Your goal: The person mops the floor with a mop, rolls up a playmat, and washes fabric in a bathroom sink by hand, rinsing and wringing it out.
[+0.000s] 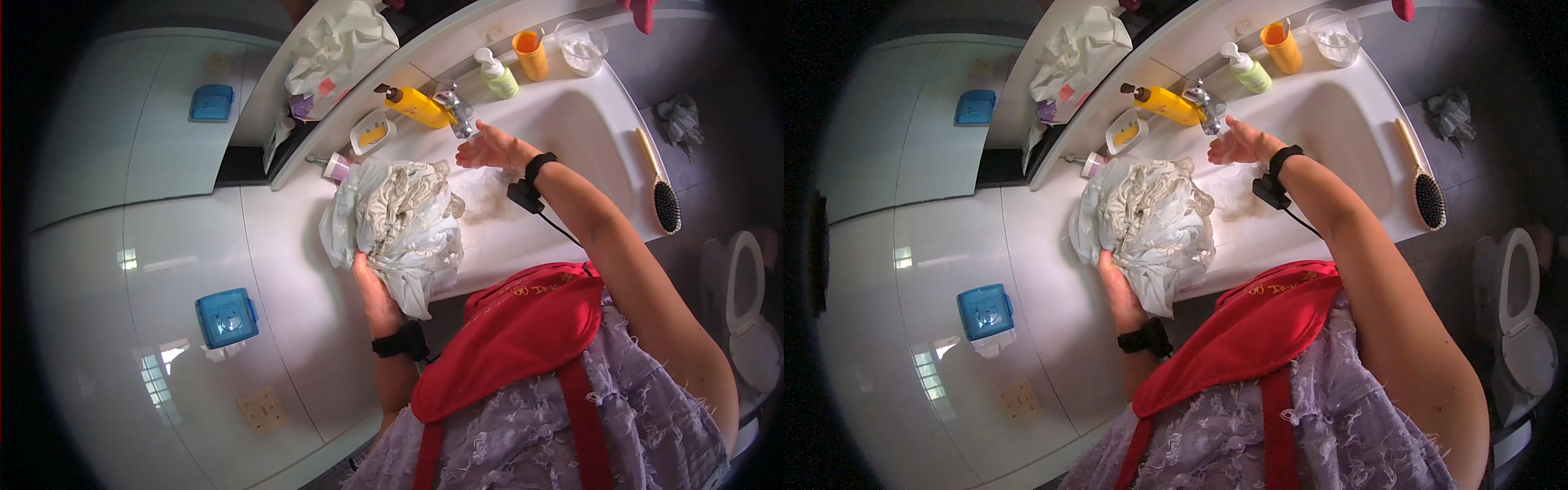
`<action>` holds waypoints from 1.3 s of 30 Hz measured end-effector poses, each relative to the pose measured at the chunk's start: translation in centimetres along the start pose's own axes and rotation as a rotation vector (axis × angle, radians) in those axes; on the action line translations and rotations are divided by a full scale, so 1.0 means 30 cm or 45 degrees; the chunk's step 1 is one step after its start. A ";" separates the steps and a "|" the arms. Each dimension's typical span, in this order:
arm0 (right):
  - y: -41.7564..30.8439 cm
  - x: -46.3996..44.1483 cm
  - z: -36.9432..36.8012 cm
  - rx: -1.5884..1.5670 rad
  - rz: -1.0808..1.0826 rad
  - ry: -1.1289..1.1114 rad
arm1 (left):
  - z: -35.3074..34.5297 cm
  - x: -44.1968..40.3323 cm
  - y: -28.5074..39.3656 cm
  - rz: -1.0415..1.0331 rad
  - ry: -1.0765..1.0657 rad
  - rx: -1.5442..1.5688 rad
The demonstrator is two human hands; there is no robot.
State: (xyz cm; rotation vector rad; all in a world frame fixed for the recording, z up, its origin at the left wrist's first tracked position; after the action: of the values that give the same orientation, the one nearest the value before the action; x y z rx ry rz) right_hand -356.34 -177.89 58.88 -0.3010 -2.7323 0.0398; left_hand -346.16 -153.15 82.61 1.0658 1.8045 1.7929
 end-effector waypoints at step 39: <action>0.010 0.236 0.020 0.469 -0.210 -0.015 | -0.018 0.036 0.013 -0.032 -0.041 0.035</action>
State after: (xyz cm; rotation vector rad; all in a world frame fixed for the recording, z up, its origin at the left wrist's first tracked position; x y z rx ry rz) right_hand -362.90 -176.06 60.99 0.0290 -2.6816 0.4925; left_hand -347.16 -152.78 83.29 1.0712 1.8208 1.7313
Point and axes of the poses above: each hand's wrist, its own x-axis away from the middle knuckle, its own z-axis out of the back of the hand, y = z × x, the point moved 5 cm from there along -x, towards the middle knuckle, and after that the axes turned 8 degrees about -z, right-handed, at the moved point
